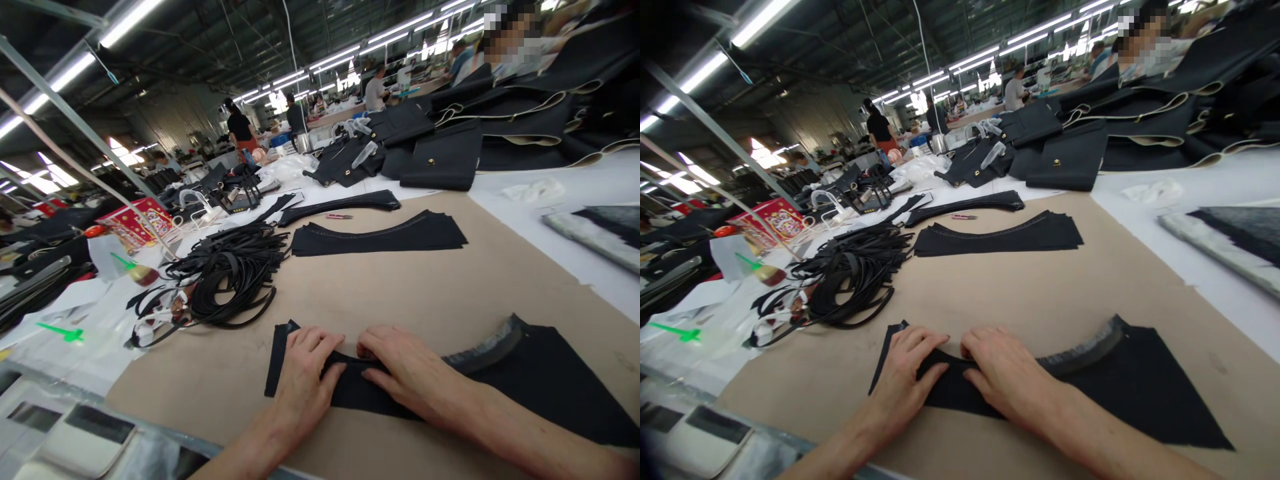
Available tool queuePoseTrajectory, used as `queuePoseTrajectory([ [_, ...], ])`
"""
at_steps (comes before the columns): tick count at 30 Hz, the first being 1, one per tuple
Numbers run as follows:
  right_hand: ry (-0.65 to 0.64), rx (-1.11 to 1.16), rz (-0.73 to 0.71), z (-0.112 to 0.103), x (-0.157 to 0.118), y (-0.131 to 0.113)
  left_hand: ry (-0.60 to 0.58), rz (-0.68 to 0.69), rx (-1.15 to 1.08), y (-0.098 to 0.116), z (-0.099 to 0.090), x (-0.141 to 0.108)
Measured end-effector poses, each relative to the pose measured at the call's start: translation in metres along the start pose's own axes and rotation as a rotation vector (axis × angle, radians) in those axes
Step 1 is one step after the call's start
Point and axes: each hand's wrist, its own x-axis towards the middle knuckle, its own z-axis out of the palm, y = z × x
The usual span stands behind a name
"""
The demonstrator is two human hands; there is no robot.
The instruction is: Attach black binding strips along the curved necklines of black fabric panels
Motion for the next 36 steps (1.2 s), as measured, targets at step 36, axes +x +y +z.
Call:
queuePoseTrajectory([
  [36, -0.062, 0.141, -0.102, -0.012, -0.026, 0.02, -0.148, 0.178, -0.001, 0.012, 0.024, -0.014],
])
